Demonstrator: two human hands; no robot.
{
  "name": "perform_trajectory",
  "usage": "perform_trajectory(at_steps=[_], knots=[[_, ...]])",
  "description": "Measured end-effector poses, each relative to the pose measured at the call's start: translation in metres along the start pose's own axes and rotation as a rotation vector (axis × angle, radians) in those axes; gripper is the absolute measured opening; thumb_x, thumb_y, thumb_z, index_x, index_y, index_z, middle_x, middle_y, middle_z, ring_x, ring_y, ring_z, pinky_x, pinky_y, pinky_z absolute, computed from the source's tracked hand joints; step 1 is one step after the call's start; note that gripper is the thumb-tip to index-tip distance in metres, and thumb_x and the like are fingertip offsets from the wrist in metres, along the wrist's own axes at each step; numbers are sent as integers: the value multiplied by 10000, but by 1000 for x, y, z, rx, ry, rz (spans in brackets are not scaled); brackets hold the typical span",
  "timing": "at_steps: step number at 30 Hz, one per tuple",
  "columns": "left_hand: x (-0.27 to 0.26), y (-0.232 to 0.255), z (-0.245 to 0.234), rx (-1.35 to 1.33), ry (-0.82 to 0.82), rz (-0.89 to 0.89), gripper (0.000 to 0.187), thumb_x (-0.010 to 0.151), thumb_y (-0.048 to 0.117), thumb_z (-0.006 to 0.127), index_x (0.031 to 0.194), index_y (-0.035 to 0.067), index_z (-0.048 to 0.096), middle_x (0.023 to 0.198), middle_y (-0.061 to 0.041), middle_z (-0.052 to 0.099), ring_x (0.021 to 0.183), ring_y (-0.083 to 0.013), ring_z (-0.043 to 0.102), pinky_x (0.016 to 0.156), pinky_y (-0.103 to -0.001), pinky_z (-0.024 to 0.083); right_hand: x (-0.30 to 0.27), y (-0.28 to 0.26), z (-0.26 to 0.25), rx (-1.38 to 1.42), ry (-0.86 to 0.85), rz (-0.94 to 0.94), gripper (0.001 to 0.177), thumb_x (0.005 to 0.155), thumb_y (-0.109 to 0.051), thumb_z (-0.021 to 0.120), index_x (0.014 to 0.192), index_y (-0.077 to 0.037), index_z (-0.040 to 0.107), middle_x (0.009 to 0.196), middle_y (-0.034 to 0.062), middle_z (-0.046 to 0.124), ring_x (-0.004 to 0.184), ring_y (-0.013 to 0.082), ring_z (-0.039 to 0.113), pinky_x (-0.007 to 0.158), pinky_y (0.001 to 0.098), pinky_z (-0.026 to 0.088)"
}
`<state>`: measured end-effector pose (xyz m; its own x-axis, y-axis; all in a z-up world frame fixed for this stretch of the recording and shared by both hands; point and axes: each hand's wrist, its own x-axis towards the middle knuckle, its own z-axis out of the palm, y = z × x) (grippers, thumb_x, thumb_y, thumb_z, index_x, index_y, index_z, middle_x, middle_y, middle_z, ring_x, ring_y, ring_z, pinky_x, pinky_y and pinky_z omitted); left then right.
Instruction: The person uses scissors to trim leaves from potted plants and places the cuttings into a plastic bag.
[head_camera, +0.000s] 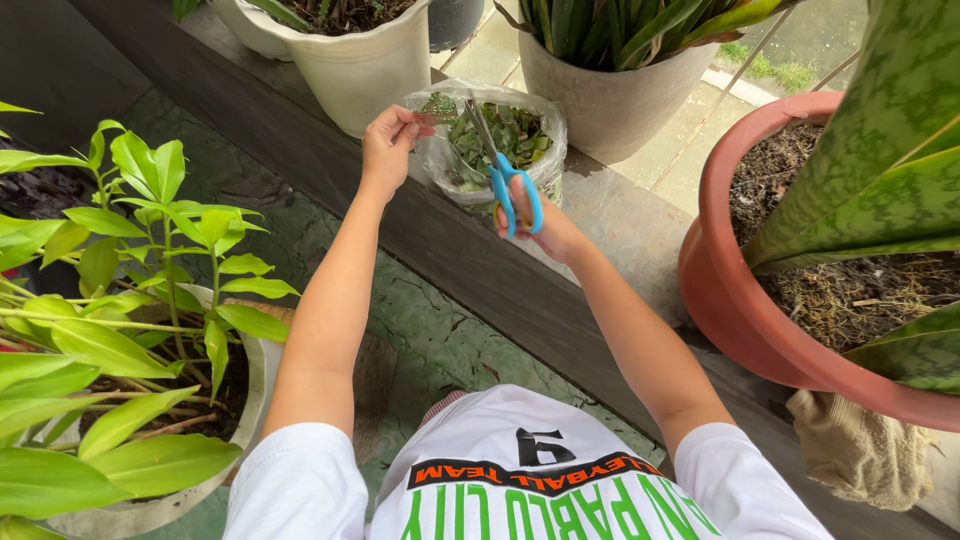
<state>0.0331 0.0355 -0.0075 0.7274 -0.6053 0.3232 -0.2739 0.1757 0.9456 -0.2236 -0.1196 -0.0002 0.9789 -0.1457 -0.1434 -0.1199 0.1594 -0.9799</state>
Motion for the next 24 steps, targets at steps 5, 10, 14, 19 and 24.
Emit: perform_trajectory(at_steps=[5,10,14,19,24], knots=[[-8,-2,6,-21,38,-7,87,1059,18,562,987,54,594,1040,-24,775,984,-126,760,771,-251,490,-19,1,-1,-74,-161,57,829,918,-862,202,834,-143,606,869,10,647,786,107,540,647,263,332],[-11,-11,20,-61,-18,65,73,1023,-42,563,1003,3,616,1025,-69,759,955,-154,757,891,-297,592,-16,8,-4,-84,-167,29,782,910,-845,292,851,-136,617,857,13,643,783,100,556,636,266,334],[-15,-10,28,54,-18,72,70,1014,-55,567,993,-22,625,1007,-79,766,922,-155,756,867,-301,600,-8,23,-12,-114,-10,-38,703,969,-771,436,838,-103,613,817,41,625,755,131,578,684,280,427],[-18,-4,30,62,9,72,84,1007,-50,565,990,-22,642,998,-75,769,900,-146,753,852,-298,609,-23,28,-17,-71,-29,-7,730,967,-779,379,834,-102,617,848,32,626,791,134,588,678,276,418],[-22,3,35,100,46,52,75,1016,-33,578,959,-21,625,986,-73,778,878,-139,760,831,-297,616,-36,15,-16,-46,-208,73,814,930,-841,226,840,-129,609,885,17,626,833,116,583,633,261,334]])
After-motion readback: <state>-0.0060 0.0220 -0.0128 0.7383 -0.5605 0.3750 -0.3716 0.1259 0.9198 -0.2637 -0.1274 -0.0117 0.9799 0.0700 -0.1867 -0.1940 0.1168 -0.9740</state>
